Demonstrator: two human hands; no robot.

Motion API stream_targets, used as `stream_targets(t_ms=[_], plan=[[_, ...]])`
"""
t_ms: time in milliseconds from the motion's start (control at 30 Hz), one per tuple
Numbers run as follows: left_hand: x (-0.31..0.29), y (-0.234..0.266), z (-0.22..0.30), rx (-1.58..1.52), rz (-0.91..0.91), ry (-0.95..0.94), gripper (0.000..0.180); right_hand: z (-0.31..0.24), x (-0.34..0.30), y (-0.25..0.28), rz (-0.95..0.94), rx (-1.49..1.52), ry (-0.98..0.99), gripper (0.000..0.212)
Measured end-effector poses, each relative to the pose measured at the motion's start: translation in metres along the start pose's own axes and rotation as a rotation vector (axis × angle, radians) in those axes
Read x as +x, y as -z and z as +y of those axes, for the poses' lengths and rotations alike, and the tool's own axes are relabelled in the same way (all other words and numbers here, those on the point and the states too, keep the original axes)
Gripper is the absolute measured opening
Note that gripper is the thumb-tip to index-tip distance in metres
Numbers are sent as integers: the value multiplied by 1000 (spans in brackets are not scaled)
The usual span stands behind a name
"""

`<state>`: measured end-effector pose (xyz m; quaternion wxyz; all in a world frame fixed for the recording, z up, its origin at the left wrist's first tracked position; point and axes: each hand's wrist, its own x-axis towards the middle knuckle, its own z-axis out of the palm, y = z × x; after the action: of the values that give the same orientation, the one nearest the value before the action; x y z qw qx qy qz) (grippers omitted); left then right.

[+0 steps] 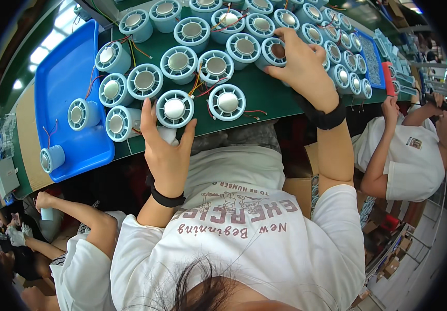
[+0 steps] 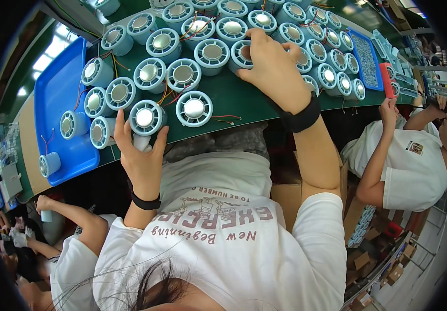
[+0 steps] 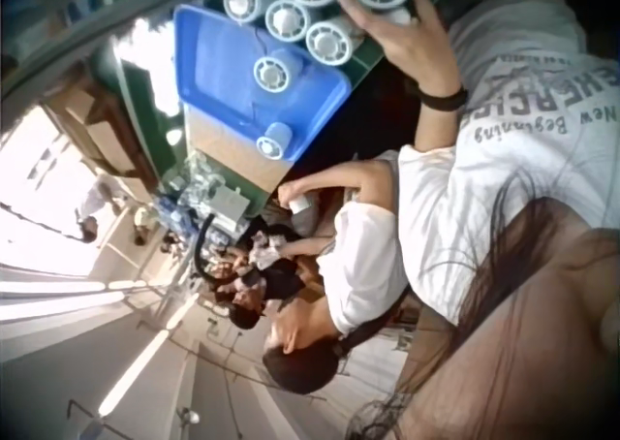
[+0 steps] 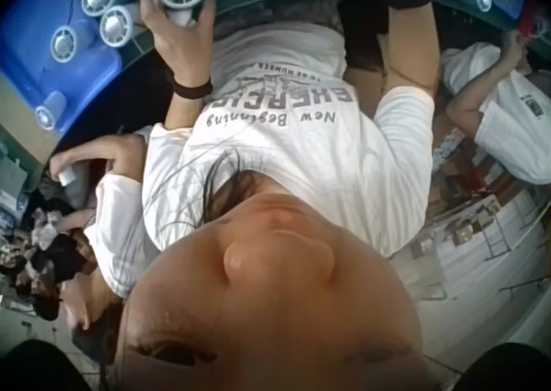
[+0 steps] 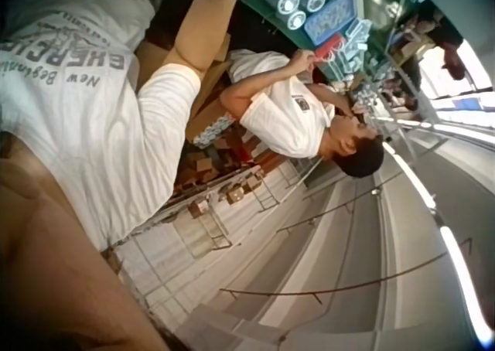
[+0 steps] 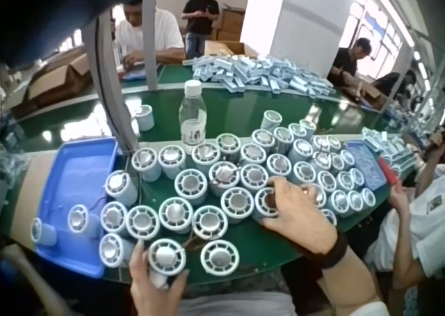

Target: Packaging light-blue cylindrical components into cardboard boxes on a factory assembly line.

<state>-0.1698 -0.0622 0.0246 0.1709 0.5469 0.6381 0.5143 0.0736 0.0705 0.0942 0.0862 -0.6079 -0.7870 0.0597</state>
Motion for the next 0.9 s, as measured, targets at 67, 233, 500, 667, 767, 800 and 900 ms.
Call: stream_targets(t_ms=[67, 233, 500, 667, 767, 800, 900], plan=[[1, 4, 4, 118, 48, -152, 76, 7, 0, 6, 24, 39, 39, 62], [-15, 27, 15, 274, 46, -324, 75, 22, 1, 32, -12, 295, 177, 72], [-4, 22, 40, -355, -391, -276, 76, 19, -17, 61, -96, 740, 301, 65], [9, -6, 57, -668, -575, -79, 75, -11, -49, 69, -498, 1030, 65, 77], [8, -13, 61, -839, -960, 200, 74, -26, -71, 63, -395, 860, 51, 81], [7, -14, 61, -833, -978, 212, 74, -26, -75, 60, -345, 763, 52, 84], [4, -17, 63, -1028, -1128, 460, 68, -17, -82, 57, -310, 917, 29, 90]])
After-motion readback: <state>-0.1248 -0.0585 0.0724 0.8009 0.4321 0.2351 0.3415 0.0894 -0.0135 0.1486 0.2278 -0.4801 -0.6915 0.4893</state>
